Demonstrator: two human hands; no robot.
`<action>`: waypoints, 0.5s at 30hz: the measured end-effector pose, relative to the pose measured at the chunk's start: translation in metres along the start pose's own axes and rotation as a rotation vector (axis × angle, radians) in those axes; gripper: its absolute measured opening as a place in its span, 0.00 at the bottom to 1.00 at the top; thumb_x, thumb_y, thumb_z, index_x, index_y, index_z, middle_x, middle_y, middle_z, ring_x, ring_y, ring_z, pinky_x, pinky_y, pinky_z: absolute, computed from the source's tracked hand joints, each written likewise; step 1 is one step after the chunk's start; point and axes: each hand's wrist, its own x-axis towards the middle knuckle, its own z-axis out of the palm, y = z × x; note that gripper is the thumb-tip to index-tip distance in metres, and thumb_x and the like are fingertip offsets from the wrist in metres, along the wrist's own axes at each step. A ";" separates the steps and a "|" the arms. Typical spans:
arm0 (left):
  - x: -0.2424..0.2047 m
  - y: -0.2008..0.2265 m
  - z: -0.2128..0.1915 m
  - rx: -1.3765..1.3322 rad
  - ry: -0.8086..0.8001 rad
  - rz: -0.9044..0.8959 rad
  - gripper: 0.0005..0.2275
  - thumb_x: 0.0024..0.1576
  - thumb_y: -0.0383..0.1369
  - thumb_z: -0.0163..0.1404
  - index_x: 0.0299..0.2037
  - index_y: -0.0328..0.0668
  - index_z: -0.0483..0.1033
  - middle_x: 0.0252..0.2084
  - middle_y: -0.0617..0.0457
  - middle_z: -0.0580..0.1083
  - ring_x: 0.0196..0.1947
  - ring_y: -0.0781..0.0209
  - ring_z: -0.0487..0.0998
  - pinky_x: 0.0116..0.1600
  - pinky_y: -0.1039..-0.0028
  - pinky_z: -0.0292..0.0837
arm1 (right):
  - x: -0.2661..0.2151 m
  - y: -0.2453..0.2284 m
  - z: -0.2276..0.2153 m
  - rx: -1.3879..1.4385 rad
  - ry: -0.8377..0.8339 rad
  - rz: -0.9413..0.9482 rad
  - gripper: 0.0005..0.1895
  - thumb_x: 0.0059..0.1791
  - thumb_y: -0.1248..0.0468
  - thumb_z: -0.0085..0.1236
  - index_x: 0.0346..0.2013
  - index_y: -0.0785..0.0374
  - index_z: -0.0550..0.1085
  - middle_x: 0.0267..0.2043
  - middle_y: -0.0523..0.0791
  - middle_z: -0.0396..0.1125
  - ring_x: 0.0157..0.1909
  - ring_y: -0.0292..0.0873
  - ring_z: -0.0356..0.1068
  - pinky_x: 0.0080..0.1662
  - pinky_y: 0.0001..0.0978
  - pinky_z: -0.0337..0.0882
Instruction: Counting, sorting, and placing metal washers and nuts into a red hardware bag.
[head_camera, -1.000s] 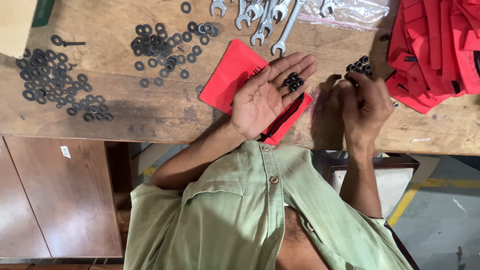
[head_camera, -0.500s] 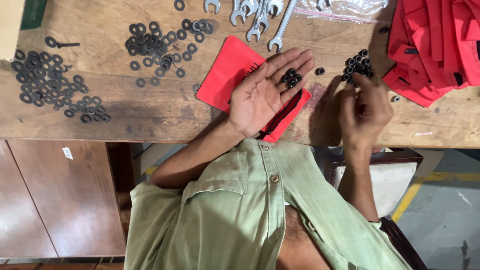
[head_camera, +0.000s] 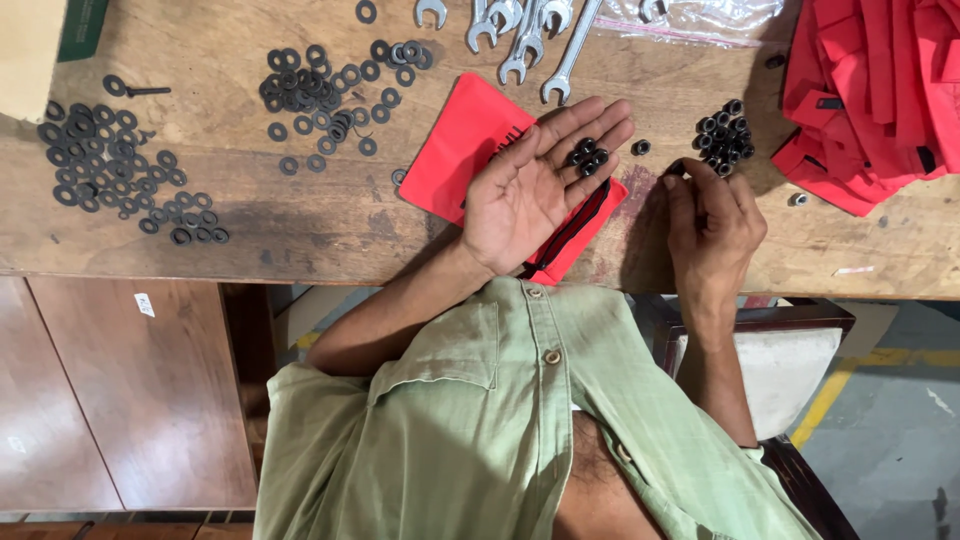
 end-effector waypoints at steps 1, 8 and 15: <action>0.000 0.000 0.001 0.007 0.002 -0.003 0.27 0.72 0.41 0.37 0.77 0.28 0.50 0.78 0.39 0.52 0.79 0.53 0.52 0.81 0.66 0.50 | 0.000 0.000 0.000 0.008 -0.003 0.008 0.08 0.58 0.71 0.68 0.52 0.69 0.79 0.31 0.43 0.58 0.33 0.37 0.57 0.36 0.32 0.60; -0.001 -0.001 -0.003 -0.030 0.016 0.004 0.27 0.72 0.40 0.37 0.77 0.28 0.51 0.78 0.39 0.52 0.79 0.53 0.52 0.81 0.66 0.51 | 0.014 -0.016 -0.007 1.071 0.082 0.365 0.06 0.54 0.71 0.58 0.45 0.68 0.78 0.32 0.43 0.62 0.32 0.38 0.59 0.36 0.30 0.61; 0.000 -0.002 -0.004 -0.057 0.001 -0.014 0.27 0.72 0.39 0.37 0.77 0.28 0.51 0.78 0.39 0.52 0.79 0.53 0.51 0.82 0.66 0.49 | 0.011 0.003 0.003 1.080 -0.038 0.395 0.08 0.54 0.71 0.53 0.46 0.71 0.78 0.35 0.48 0.63 0.33 0.39 0.61 0.36 0.30 0.63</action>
